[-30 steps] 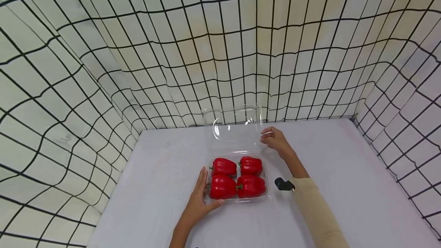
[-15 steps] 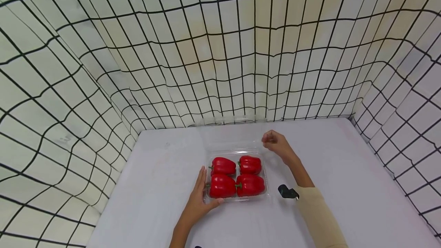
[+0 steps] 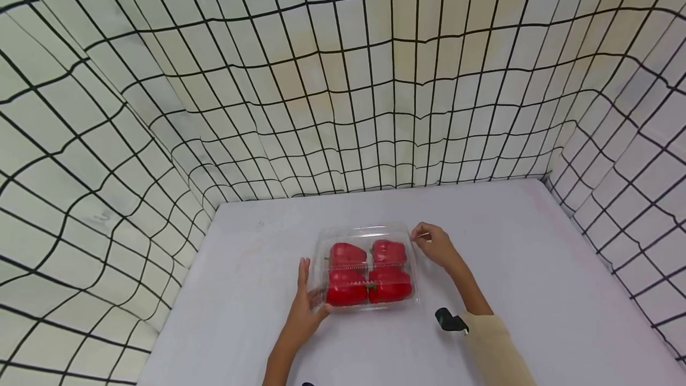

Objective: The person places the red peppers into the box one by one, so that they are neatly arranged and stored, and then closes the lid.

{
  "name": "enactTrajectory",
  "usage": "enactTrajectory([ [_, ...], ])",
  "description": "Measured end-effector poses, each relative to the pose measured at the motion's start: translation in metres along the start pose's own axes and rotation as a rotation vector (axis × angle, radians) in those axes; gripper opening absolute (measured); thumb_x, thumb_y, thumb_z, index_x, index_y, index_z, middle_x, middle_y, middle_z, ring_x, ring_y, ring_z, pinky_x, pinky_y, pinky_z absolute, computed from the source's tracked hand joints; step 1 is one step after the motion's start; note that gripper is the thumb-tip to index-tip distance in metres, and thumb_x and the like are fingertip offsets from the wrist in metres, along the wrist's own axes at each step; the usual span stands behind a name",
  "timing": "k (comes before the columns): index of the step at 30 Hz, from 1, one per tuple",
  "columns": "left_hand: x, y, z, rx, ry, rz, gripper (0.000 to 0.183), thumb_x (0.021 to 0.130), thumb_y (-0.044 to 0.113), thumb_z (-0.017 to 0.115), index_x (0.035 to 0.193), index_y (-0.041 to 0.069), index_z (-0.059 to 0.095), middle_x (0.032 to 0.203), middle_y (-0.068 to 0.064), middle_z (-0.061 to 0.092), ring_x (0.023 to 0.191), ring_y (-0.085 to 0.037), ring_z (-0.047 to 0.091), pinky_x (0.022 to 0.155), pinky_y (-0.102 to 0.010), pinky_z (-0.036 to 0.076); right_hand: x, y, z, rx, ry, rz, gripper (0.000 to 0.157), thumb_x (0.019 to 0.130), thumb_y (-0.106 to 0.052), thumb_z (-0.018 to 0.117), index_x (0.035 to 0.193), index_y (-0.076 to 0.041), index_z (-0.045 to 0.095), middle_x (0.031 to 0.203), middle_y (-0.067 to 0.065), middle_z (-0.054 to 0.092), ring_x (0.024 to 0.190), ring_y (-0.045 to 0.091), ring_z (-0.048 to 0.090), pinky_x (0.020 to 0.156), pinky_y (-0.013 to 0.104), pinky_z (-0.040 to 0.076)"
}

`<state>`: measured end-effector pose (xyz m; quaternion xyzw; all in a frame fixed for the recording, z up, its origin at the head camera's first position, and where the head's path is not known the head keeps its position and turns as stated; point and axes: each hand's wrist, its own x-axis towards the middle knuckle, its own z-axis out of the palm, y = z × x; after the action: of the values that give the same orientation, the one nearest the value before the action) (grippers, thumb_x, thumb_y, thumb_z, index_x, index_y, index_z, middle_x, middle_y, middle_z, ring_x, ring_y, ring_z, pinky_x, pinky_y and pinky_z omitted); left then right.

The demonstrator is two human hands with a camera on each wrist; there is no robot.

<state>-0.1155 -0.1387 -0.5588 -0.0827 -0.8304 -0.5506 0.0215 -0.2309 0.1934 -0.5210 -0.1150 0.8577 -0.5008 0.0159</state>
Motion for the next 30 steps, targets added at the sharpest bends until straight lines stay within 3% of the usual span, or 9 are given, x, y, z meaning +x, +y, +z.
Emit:
enactTrajectory([
  [5, -0.005, -0.007, -0.003, 0.010, 0.020, 0.110, 0.080, 0.096, 0.020, 0.059, 0.159, 0.019, 0.009, 0.163, -0.019, 0.013, 0.123, -0.046, 0.056, 0.093, -0.047, 0.056, -0.012, 0.000, 0.006, -0.123, 0.017, -0.041, 0.009, 0.094, 0.002, 0.055, 0.092, -0.004, 0.061, 0.094, 0.012, 0.066, 0.095, 0.032, 0.064, 0.069, 0.026, 0.054],
  [9, -0.007, -0.010, -0.004, 0.018, 0.028, 0.115, 0.063, 0.099, 0.016, 0.054, 0.155, 0.009, 0.026, 0.162, -0.021, 0.017, 0.123, -0.043, 0.057, 0.093, -0.046, 0.056, -0.023, -0.003, 0.010, -0.132, 0.028, -0.017, 0.009, 0.097, -0.002, 0.052, 0.101, -0.005, 0.060, 0.099, 0.013, 0.066, 0.097, 0.031, 0.064, 0.070, 0.026, 0.054],
  [13, -0.008, -0.009, -0.003, 0.024, 0.035, 0.066, 0.060, 0.099, 0.027, 0.056, 0.153, 0.013, 0.032, 0.158, -0.014, 0.031, 0.124, -0.037, 0.057, 0.093, -0.040, 0.057, -0.041, -0.003, 0.013, -0.107, 0.032, 0.001, 0.019, 0.100, -0.010, 0.052, 0.119, -0.008, 0.057, 0.104, 0.013, 0.067, 0.097, 0.027, 0.064, 0.071, 0.025, 0.054],
  [17, -0.012, -0.006, -0.002, 0.046, 0.066, 0.029, 0.057, 0.097, 0.033, 0.061, 0.148, 0.015, 0.042, 0.140, -0.011, 0.053, 0.118, -0.031, 0.061, 0.087, -0.030, 0.058, -0.067, -0.002, 0.019, -0.017, 0.022, 0.024, 0.036, 0.102, -0.016, 0.051, 0.138, -0.011, 0.048, 0.104, 0.012, 0.065, 0.091, 0.017, 0.063, 0.068, 0.024, 0.054],
  [21, -0.014, -0.006, -0.003, 0.056, 0.079, 0.023, 0.054, 0.096, 0.031, 0.062, 0.145, 0.016, 0.046, 0.115, -0.005, 0.062, 0.106, -0.020, 0.064, 0.083, -0.022, 0.057, -0.093, 0.002, 0.026, 0.130, 0.025, 0.102, 0.045, 0.102, -0.021, 0.052, 0.144, -0.009, 0.041, 0.104, 0.014, 0.064, 0.084, 0.010, 0.060, 0.066, 0.024, 0.055],
  [26, -0.014, -0.006, -0.007, -0.040, 0.036, 0.035, 0.051, 0.096, 0.020, 0.062, 0.145, 0.012, 0.047, 0.092, -0.002, 0.062, 0.084, -0.006, 0.064, 0.076, -0.020, 0.058, -0.119, 0.006, 0.031, 0.290, 0.014, 0.274, 0.043, 0.100, -0.023, 0.056, 0.137, -0.003, 0.047, 0.105, 0.015, 0.066, 0.083, 0.010, 0.061, 0.064, 0.026, 0.055],
  [30, -0.016, -0.005, -0.010, -0.162, 0.014, 0.019, 0.050, 0.096, 0.009, 0.060, 0.145, 0.008, 0.046, 0.085, -0.009, 0.060, 0.074, -0.009, 0.064, 0.074, -0.023, 0.059, -0.125, 0.007, 0.035, 0.385, -0.035, 0.331, 0.038, 0.098, -0.026, 0.058, 0.121, 0.004, 0.056, 0.094, 0.011, 0.067, 0.078, 0.010, 0.060, 0.059, 0.024, 0.052],
])
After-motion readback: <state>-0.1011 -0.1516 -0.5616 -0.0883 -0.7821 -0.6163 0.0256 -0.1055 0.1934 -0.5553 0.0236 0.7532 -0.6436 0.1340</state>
